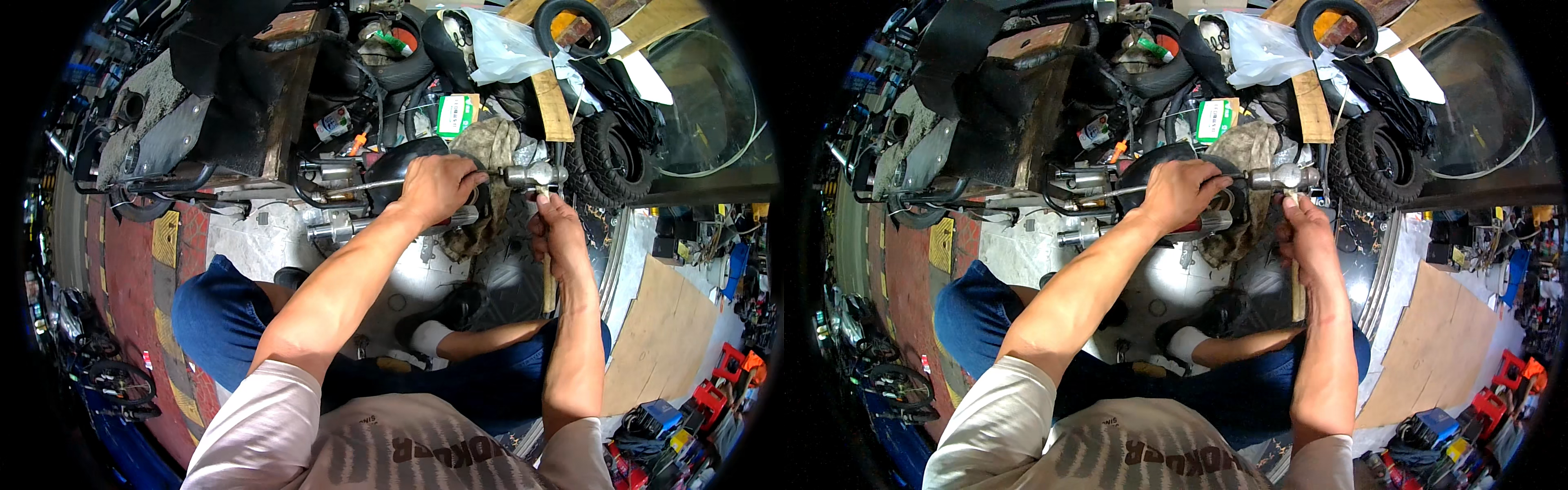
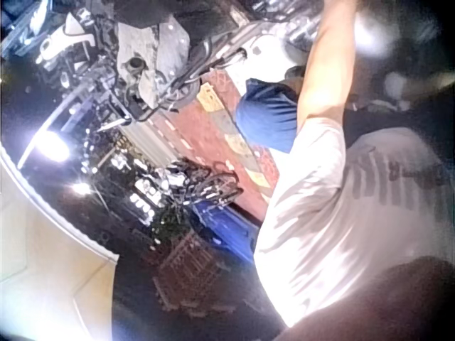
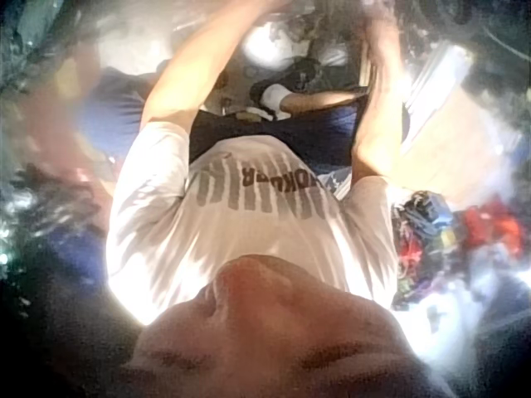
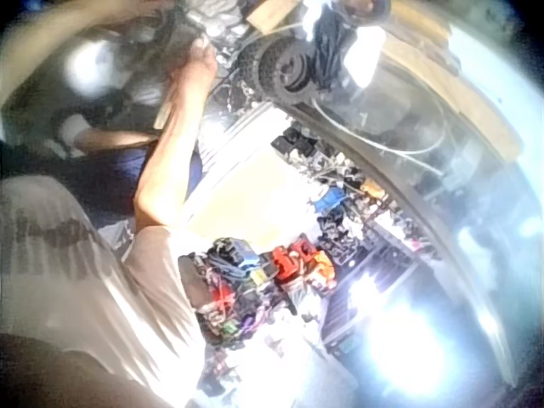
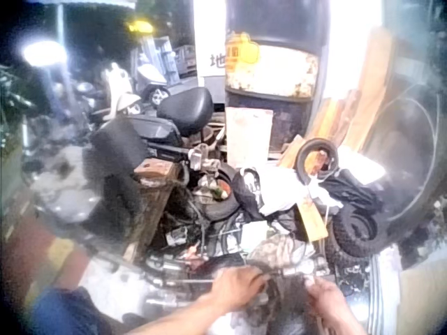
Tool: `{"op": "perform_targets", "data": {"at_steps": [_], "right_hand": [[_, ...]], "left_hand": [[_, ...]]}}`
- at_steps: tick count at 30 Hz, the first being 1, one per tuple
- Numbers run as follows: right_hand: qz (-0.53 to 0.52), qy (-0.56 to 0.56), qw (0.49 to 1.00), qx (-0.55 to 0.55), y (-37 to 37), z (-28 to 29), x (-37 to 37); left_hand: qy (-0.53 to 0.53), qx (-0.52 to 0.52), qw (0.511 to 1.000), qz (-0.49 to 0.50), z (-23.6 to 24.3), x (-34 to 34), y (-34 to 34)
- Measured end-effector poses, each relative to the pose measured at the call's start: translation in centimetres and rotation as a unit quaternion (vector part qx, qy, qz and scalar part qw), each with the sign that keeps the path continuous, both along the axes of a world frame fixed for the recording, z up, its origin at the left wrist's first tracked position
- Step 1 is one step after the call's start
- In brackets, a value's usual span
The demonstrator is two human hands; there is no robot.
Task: The person disassembles and cleans components of a motorcycle using a hammer and a cloth, then handles several small internal parts.
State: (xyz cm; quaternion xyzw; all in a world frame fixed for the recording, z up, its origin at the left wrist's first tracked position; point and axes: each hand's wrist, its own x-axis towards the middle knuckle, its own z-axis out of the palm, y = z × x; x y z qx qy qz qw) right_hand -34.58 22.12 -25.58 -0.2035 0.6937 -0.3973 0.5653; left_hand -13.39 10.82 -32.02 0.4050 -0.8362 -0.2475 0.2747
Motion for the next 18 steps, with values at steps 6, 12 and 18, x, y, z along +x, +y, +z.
{"op": "perform_targets", "data": {"at_steps": [6, 12, 18], "right_hand": [[-0.182, 0.039, 0.979, -0.078, -0.8, -0.1, -3.8], [0.031, 0.043, 0.999, 0.005, 0.2, -0.2, 0.3], [-0.088, 0.006, 0.996, -0.029, -0.7, 0.1, -2.4]], "left_hand": [[0.009, -0.002, 1.000, -0.006, 0.0, -0.2, -0.1], [-0.021, 0.009, 1.000, -0.004, 0.4, 0.9, 0.0], [0.024, -0.057, 0.998, -0.028, 0.6, 0.1, 0.1]]}}
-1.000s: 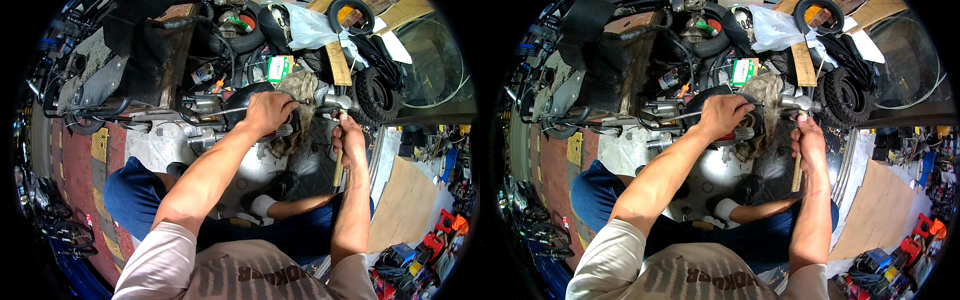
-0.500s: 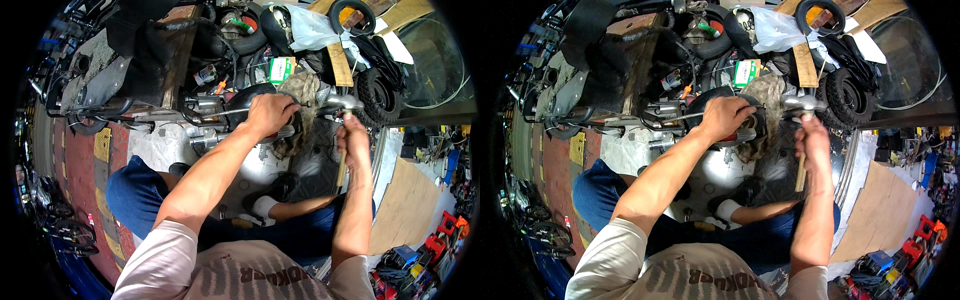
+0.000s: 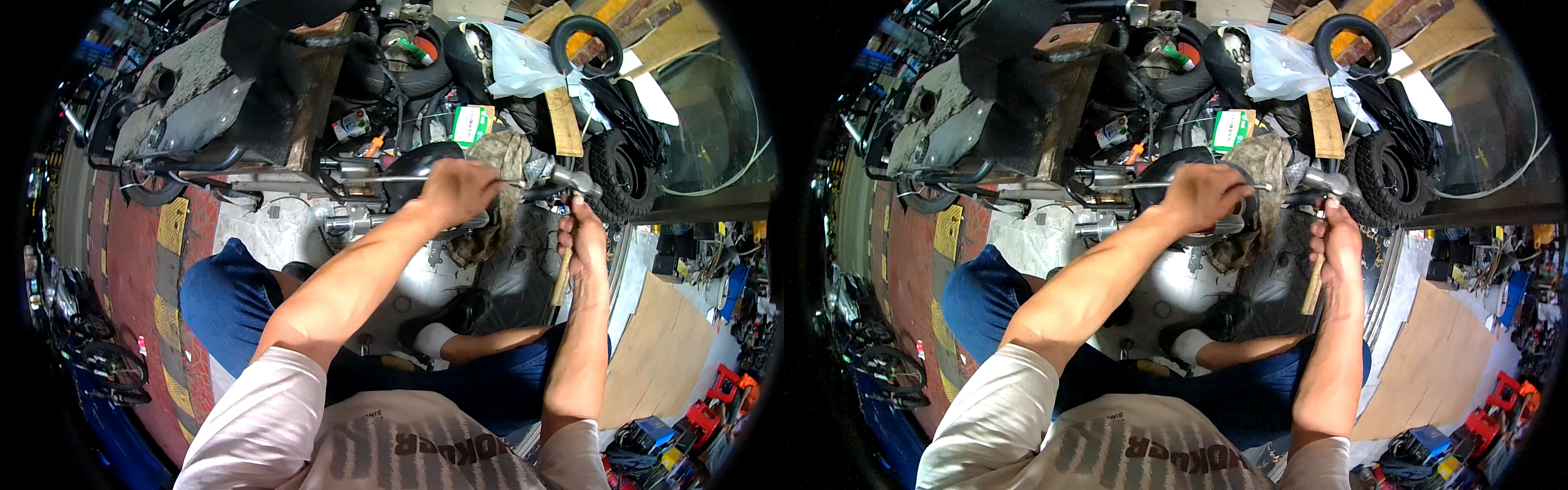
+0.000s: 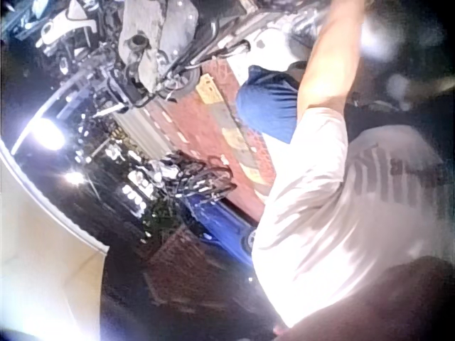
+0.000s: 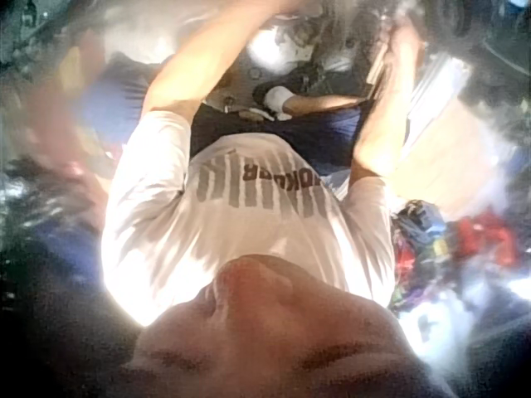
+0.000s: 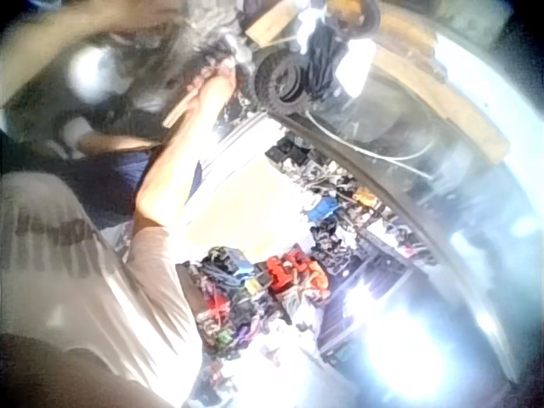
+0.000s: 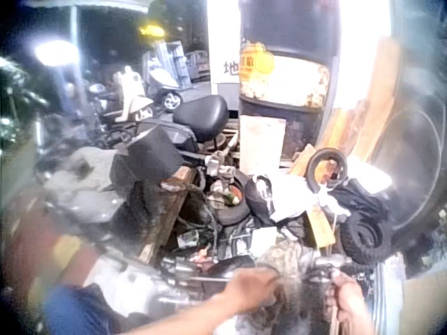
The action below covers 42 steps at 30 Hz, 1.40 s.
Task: The person disassembles and cleans components of a motorcycle using a hammer and a cloth, then handles several small internal parts.
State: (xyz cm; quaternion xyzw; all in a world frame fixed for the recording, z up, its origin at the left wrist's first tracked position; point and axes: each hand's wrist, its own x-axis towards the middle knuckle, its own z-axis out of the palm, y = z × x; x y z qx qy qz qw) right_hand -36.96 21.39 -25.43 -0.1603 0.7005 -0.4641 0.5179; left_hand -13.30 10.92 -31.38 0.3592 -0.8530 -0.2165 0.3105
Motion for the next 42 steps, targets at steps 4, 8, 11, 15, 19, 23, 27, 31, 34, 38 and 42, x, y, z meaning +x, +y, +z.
{"op": "perform_targets", "data": {"at_steps": [4, 8, 11, 15, 19, 23, 27, 31, 34, 38, 42], "right_hand": [[-0.073, -0.022, 0.997, -0.010, 0.1, -0.5, -0.7], [-0.070, -0.020, 0.997, -0.019, 1.3, 1.9, 0.7], [-0.022, -0.017, 0.997, -0.071, 3.2, 4.2, 2.6], [0.010, 0.044, 0.996, -0.075, 6.5, 2.8, 4.8], [0.038, 0.066, 0.997, -0.020, 9.2, 1.3, 10.4], [0.021, 0.007, 1.000, -0.010, 12.0, -0.7, 13.9], [-0.037, 0.052, 0.998, -0.028, 13.8, -2.7, 14.5], [-0.131, 0.068, 0.987, -0.064, 14.5, -4.7, 15.2], [-0.206, 0.015, 0.970, -0.127, 15.4, -9.2, 13.2], [-0.235, -0.032, 0.970, -0.049, 15.5, -11.9, 14.7], [-0.269, -0.018, 0.963, 0.000, 14.2, -13.9, 17.1]], "left_hand": [[0.046, -0.039, 0.996, -0.068, 3.9, -2.7, 4.1], [-0.004, 0.021, 0.993, -0.120, 5.2, -2.8, 10.2], [0.009, 0.087, 0.987, -0.133, 3.5, -1.3, 13.3], [0.010, 0.138, 0.985, -0.103, 1.1, 1.7, 14.6], [0.010, 0.148, 0.987, -0.060, -0.2, 5.6, 14.6], [0.017, 0.133, 0.988, -0.069, -1.3, 6.6, 15.5], [0.038, 0.140, 0.988, -0.057, -2.1, 6.3, 17.6], [0.166, 0.048, 0.984, -0.034, -0.1, 7.6, 19.3], [0.097, 0.255, 0.960, -0.063, 1.3, 8.1, 20.5], [0.139, 0.669, 0.730, -0.003, -4.4, 8.2, 18.8], [0.460, 0.757, 0.458, 0.073, -9.0, 7.7, 16.6]]}}
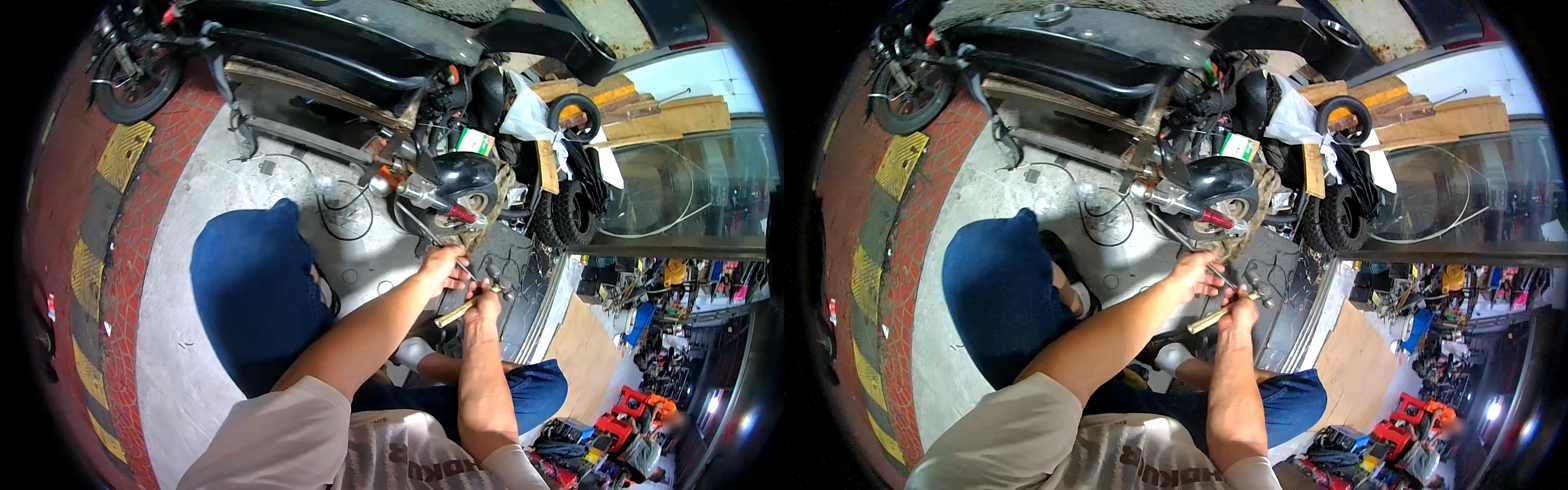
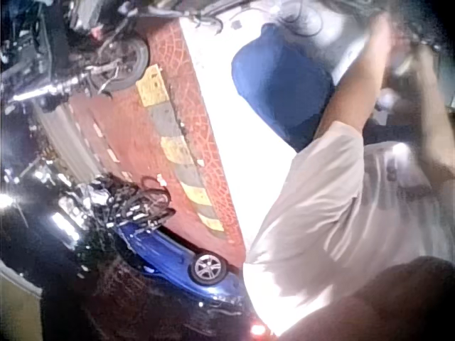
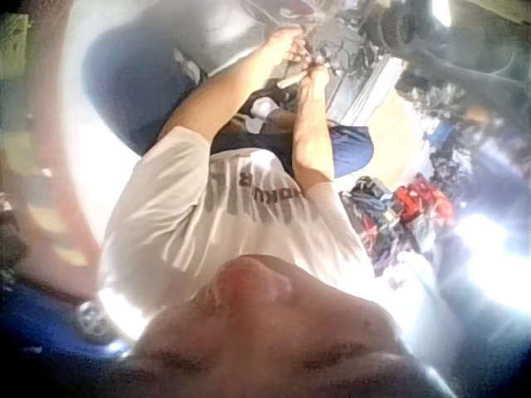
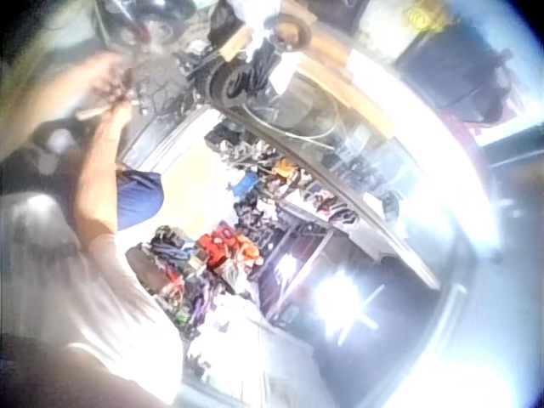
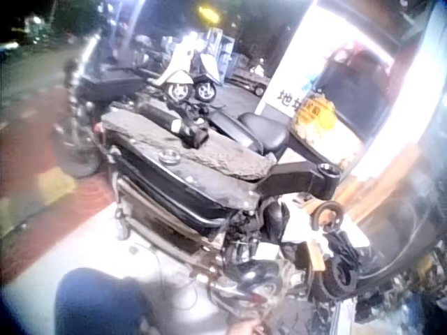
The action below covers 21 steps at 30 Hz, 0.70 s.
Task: The person disassembles and cleans components of a motorcycle using a hammer and a cloth, then handles several small internal parts.
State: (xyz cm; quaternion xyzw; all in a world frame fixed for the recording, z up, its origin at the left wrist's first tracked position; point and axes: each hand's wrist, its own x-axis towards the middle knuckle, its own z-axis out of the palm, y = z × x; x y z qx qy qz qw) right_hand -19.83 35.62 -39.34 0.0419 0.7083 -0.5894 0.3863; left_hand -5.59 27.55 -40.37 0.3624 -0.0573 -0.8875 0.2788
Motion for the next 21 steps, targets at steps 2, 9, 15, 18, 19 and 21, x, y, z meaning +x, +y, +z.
{"op": "perform_targets", "data": {"at_steps": [2, 9, 15, 18, 19, 21], "right_hand": [[-0.024, -0.011, 1.000, 0.010, -0.8, -0.6, 0.8], [-0.037, -0.075, 0.996, -0.017, -3.5, -2.7, 0.4], [-0.028, -0.077, 0.996, -0.026, -5.1, -3.3, -0.4], [-0.007, -0.075, 0.997, -0.025, -5.6, -3.8, -0.8], [-0.003, -0.076, 0.997, -0.026, -5.6, -4.0, -0.9], [0.010, -0.078, 0.997, -0.020, -5.0, -4.2, -1.0]], "left_hand": [[0.031, 0.006, 0.999, 0.029, -1.5, 0.3, -0.6], [-0.011, -0.009, 1.000, 0.024, -2.4, -0.2, -3.7], [0.010, 0.014, 1.000, 0.004, -1.9, 0.0, -5.8], [-0.001, -0.001, 1.000, 0.024, -2.8, -0.4, -6.0], [-0.004, -0.001, 1.000, 0.019, -2.8, -0.4, -6.0], [-0.010, -0.002, 1.000, 0.007, -2.7, -0.4, -6.1]]}}
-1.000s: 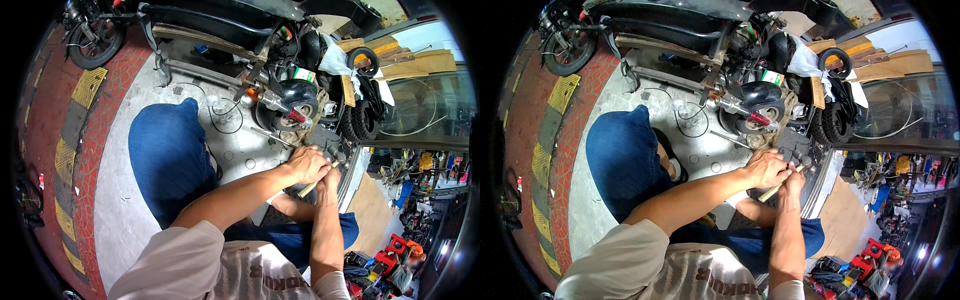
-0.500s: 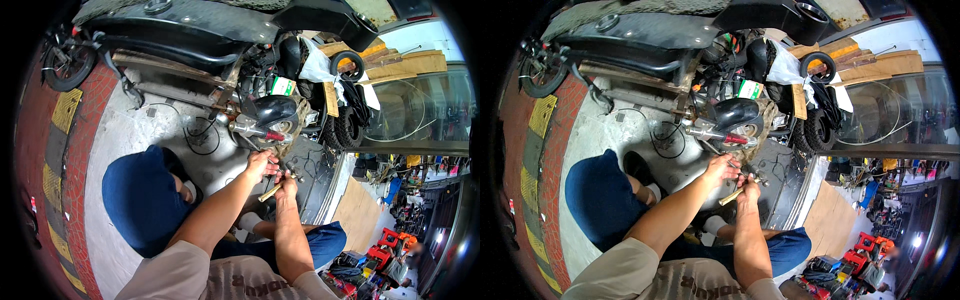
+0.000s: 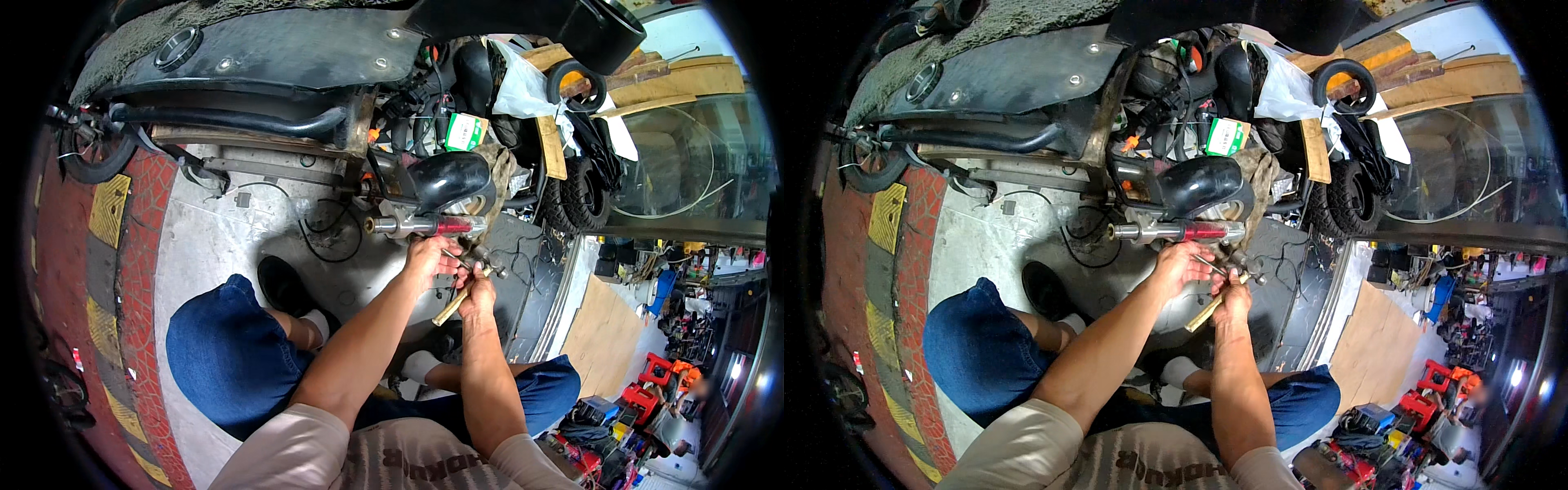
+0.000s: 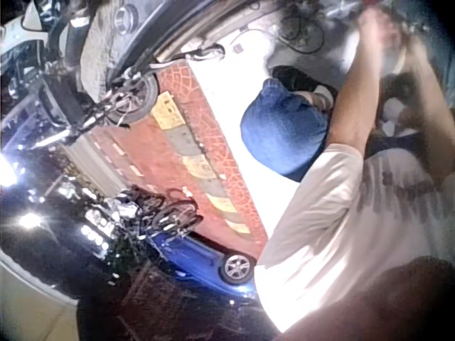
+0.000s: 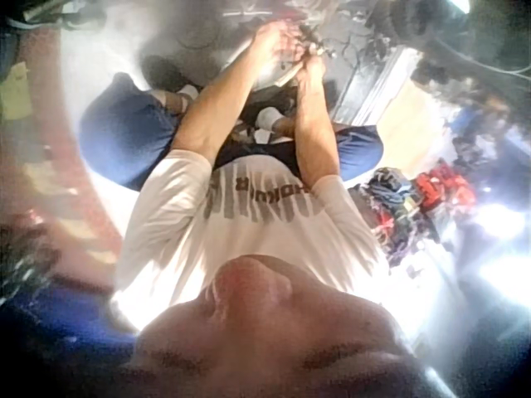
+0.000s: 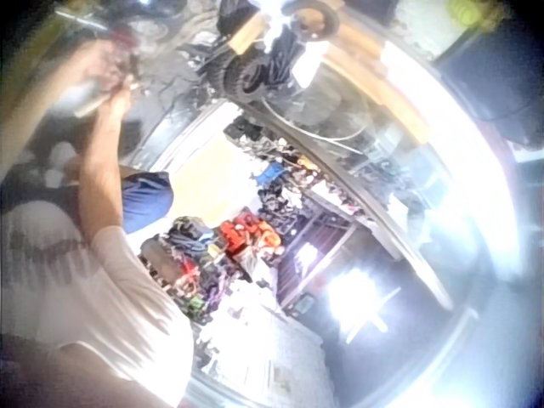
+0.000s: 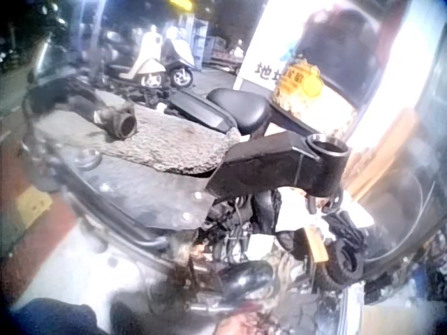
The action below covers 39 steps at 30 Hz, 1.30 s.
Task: The person disassembles and cleans components of a motorcycle using a hammer and a cloth, then handles several small internal parts.
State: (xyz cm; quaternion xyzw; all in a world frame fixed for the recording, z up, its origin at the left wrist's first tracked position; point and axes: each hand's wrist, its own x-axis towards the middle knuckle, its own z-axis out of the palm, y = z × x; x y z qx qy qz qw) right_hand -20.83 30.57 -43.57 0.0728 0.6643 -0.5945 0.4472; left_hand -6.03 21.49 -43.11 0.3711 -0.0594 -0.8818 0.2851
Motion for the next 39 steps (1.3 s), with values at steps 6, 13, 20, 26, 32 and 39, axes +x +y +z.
{"op": "perform_targets", "data": {"at_steps": [6, 13, 20, 26, 32, 39], "right_hand": [[0.028, 0.008, 0.999, 0.045, 2.0, 0.7, 0.8], [0.023, -0.106, 0.992, 0.057, 5.8, 0.0, -2.2], [0.155, -0.216, 0.962, 0.056, 6.7, 0.1, -2.6], [0.082, -0.197, 0.975, 0.061, 7.7, -0.7, -3.9], [0.163, -0.239, 0.956, 0.038, 7.1, 0.9, -4.5], [0.042, -0.233, 0.971, 0.025, 8.0, -0.1, -6.3]], "left_hand": [[-0.043, -0.008, 0.999, -0.009, -1.4, 0.5, 0.0], [-0.032, -0.036, 0.999, 0.002, -2.3, -0.1, -0.1], [-0.055, -0.046, 0.997, -0.018, -3.3, 0.0, -1.0], [-0.050, -0.027, 0.998, -0.017, -2.6, 0.2, -1.0], [-0.069, -0.030, 0.997, -0.008, -2.3, 0.3, -0.9], [-0.085, -0.015, 0.996, -0.010, -2.7, -0.1, -0.9]]}}
